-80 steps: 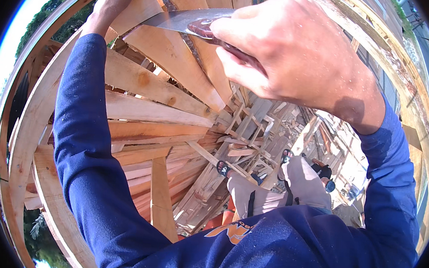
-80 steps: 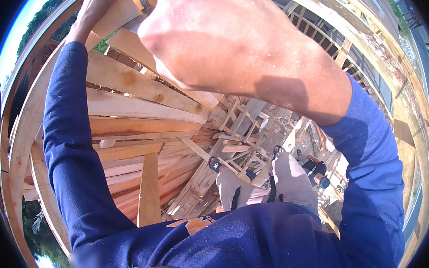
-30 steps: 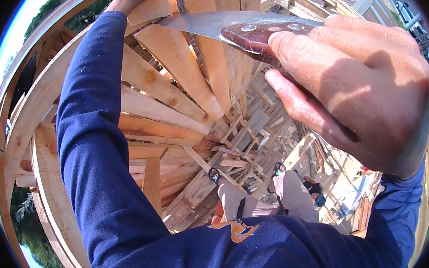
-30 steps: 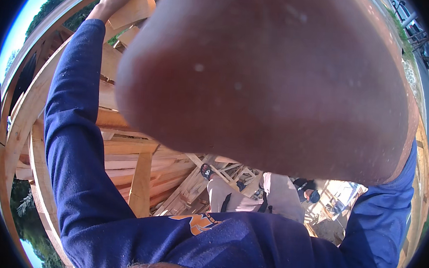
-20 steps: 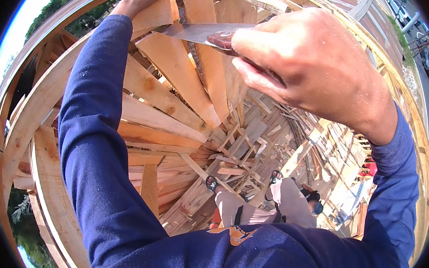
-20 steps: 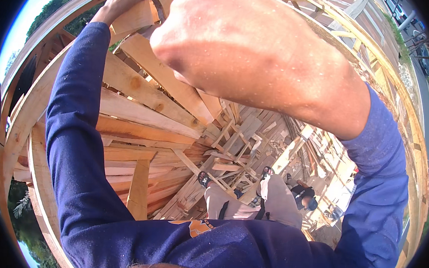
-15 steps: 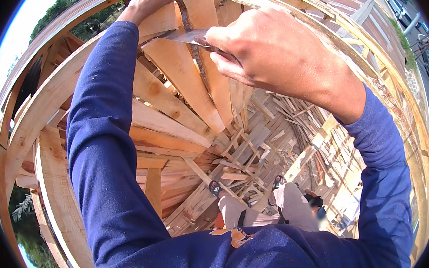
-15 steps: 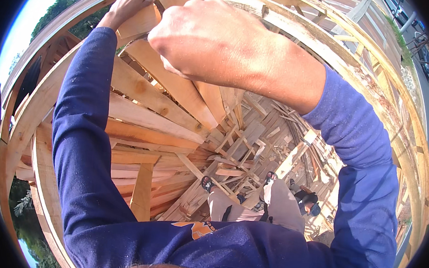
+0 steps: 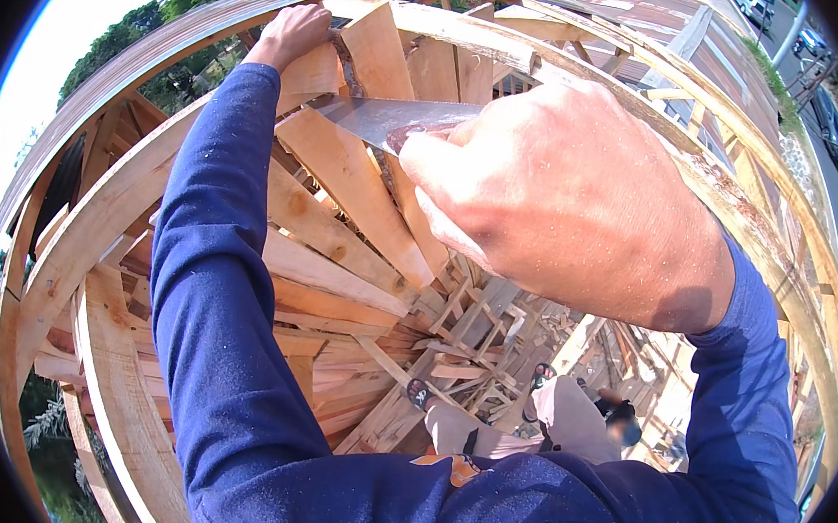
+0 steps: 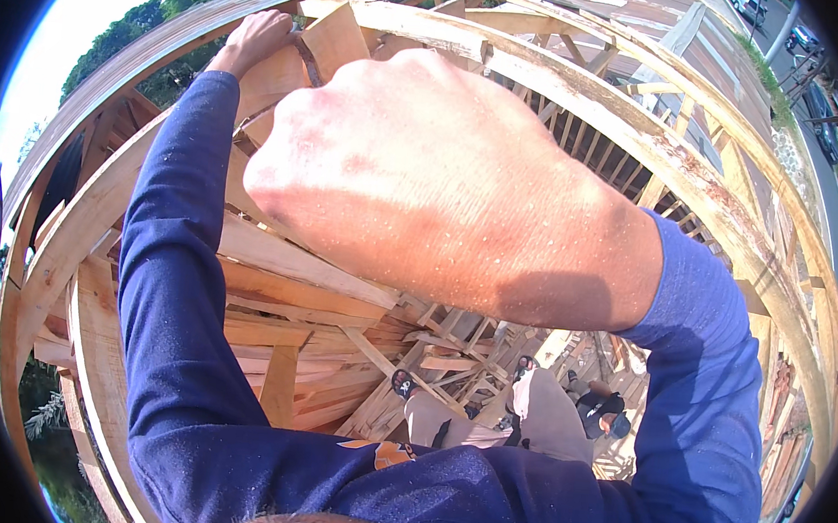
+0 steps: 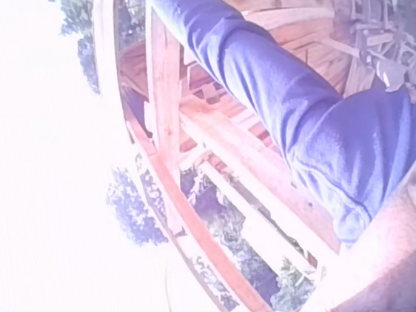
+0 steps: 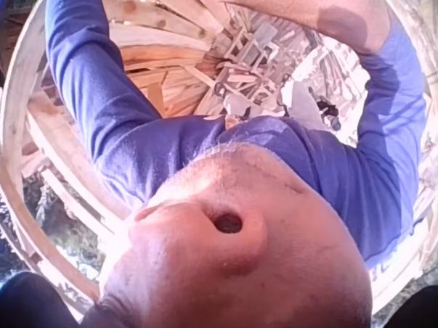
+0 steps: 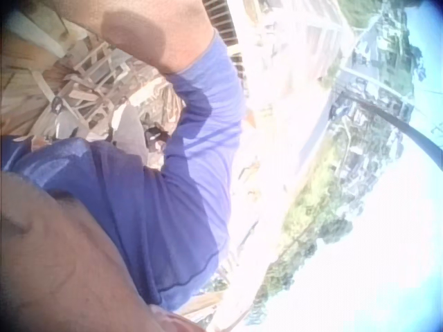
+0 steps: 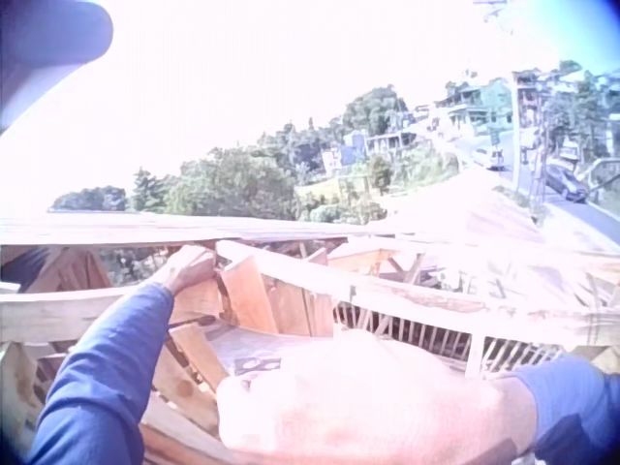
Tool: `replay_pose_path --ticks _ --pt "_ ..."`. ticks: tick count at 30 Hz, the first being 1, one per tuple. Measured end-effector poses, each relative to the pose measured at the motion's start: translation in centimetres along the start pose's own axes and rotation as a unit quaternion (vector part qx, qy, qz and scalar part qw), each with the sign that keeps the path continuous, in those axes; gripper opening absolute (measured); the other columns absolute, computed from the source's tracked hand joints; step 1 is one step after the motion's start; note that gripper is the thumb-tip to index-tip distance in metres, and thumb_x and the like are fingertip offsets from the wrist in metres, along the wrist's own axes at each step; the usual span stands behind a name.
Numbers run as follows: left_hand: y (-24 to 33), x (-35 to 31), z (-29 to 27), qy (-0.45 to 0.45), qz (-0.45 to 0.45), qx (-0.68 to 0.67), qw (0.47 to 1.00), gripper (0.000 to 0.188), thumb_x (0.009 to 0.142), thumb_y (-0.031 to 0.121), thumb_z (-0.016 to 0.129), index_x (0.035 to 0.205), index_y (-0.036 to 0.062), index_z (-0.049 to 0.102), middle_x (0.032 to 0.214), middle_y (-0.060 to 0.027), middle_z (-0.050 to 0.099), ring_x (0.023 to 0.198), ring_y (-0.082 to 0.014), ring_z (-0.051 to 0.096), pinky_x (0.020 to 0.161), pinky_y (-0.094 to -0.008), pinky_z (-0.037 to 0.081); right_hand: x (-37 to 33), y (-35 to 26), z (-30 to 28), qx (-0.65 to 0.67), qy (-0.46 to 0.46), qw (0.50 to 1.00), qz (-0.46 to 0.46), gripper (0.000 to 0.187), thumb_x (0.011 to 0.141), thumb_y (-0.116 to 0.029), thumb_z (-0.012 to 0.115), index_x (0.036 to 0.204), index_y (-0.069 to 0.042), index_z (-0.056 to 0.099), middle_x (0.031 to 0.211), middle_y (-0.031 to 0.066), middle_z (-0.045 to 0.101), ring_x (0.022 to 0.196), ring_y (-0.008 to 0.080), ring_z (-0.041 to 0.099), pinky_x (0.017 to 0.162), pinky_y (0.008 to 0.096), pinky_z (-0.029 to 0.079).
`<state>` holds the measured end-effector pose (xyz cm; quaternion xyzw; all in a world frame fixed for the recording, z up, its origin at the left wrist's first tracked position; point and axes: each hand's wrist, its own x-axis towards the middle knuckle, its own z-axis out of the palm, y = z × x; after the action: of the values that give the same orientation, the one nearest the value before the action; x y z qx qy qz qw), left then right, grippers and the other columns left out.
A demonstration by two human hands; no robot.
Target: The person saws through wooden planks using a handsaw while standing on a circular wooden frame.
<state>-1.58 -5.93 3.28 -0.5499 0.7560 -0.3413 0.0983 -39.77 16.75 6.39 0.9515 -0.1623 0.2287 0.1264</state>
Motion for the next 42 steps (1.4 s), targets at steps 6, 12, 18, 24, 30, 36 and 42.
replay_pose_path --ticks 6,12,18,24,30,36,42 --pt "0.5 0.7 -0.2 0.01 -0.018 -0.037 0.999 0.044 0.093 0.043 0.063 0.085 0.0014 0.074 0.086 -0.0182 0.073 0.082 -0.0339 0.072 0.071 -0.0444 0.058 3.5 4.1 6.4 0.018 0.033 0.998 0.041 0.012 0.078 -0.011 0.062 0.079 -0.003 0.071 0.082 0.0169 0.071 0.078 0.0314 0.073 0.066 0.0412 0.06" --pt "1.1 -1.0 0.1 0.012 -0.034 -0.044 0.998 0.039 0.093 0.037 0.061 0.083 -0.0001 0.072 0.086 -0.0196 0.071 0.082 -0.0351 0.07 0.073 -0.0449 0.056 1.6 0.7 1.6 0.004 0.09 0.996 0.001 0.014 0.082 -0.02 0.067 0.085 -0.007 0.066 0.073 0.0133 0.067 0.072 0.0304 0.07 0.065 0.043 0.057" --pt "0.3 -1.6 -0.9 0.074 0.01 -0.035 0.997 0.044 0.091 0.044 0.066 0.087 0.0011 0.074 0.087 -0.0195 0.072 0.083 -0.0333 0.072 0.072 -0.0427 0.059 2.3 1.8 0.7 0.012 0.106 0.994 -0.039 0.011 0.082 -0.015 0.065 0.083 -0.005 0.066 0.076 0.0138 0.068 0.078 0.0315 0.071 0.069 0.0416 0.058" --pt "2.2 0.9 -2.7 -0.015 -0.031 -0.03 0.999 0.036 0.089 0.036 0.069 0.087 0.0005 0.074 0.089 -0.02 0.072 0.083 -0.0338 0.072 0.071 -0.0427 0.059 3.7 2.5 5.9 0.08 0.057 0.995 -0.033 0.015 0.083 -0.017 0.066 0.092 -0.006 0.066 0.077 0.0166 0.068 0.078 0.0347 0.069 0.068 0.0469 0.056" --pt "1.3 -1.1 -0.3 -0.023 0.01 0.011 1.0 0.017 0.088 0.013 0.06 0.088 0.0026 0.073 0.092 -0.0174 0.073 0.087 -0.0318 0.072 0.071 -0.0413 0.06 3.3 1.1 1.9 0.031 0.052 0.998 0.006 0.015 0.088 -0.02 0.063 0.093 -0.006 0.065 0.075 0.0159 0.067 0.074 0.0354 0.069 0.066 0.046 0.057" --pt "1.5 0.4 -1.3 -0.025 -0.031 -0.019 0.999 0.031 0.091 0.032 0.065 0.088 0.0027 0.075 0.088 -0.0202 0.072 0.083 -0.0335 0.072 0.072 -0.0438 0.059 4.6 4.0 11.4 0.087 -0.013 0.995 0.037 0.015 0.087 -0.02 0.064 0.091 -0.005 0.065 0.076 0.0156 0.068 0.073 0.0345 0.07 0.064 0.046 0.058" --pt "0.7 -0.4 -0.7 -0.018 -0.034 -0.025 0.999 0.029 0.091 0.028 0.065 0.088 -0.0001 0.073 0.089 -0.0208 0.072 0.084 -0.0333 0.072 0.071 -0.0428 0.059 4.2 1.1 6.0 0.074 0.06 0.995 -0.013 0.014 0.079 -0.009 0.061 0.086 -0.002 0.07 0.08 0.0168 0.07 0.077 0.0324 0.072 0.067 0.0416 0.06"
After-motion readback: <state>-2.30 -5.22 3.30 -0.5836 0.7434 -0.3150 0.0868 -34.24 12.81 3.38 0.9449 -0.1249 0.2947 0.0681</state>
